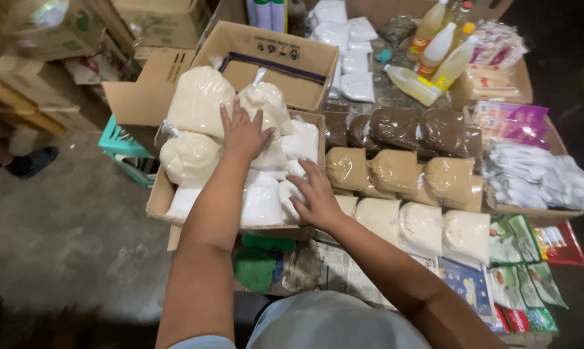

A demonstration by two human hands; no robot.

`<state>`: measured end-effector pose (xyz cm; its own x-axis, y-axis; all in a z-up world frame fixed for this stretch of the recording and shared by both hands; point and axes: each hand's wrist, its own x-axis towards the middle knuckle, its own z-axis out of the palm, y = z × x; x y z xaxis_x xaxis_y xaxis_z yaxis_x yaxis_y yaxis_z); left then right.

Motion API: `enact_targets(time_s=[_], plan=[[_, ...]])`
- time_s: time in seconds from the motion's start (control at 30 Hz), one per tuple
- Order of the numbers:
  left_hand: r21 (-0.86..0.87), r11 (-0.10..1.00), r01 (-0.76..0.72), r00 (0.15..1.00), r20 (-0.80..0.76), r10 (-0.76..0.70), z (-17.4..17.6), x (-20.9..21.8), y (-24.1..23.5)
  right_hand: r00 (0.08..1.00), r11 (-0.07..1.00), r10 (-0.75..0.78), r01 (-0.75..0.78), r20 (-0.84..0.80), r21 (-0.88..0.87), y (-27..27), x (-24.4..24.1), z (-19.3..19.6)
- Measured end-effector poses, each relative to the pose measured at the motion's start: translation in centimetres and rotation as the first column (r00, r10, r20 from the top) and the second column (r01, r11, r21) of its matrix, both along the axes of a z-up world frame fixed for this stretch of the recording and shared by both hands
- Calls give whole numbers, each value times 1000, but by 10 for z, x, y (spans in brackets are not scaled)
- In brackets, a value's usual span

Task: Sorting and arranging small plastic bags of powder products into cardboard boxes.

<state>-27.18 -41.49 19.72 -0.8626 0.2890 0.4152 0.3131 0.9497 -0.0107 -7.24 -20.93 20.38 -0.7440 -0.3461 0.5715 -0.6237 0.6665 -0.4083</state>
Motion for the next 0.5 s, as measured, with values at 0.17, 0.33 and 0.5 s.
enact_targets(time_s=[0.17, 0.33, 0.5], plan=[[-18, 997, -71, 983, 168, 73, 28, 19, 13, 999, 999, -44, 44, 4, -3, 10, 10, -6], [-114, 977, -178, 977, 97, 190, 20, 16, 12, 997, 997, -74, 74, 0, -6, 14, 16, -8], [356, 934, -42, 995, -70, 71, 4, 30, 5, 998, 998, -55, 55, -22, 16, 18, 15, -15]])
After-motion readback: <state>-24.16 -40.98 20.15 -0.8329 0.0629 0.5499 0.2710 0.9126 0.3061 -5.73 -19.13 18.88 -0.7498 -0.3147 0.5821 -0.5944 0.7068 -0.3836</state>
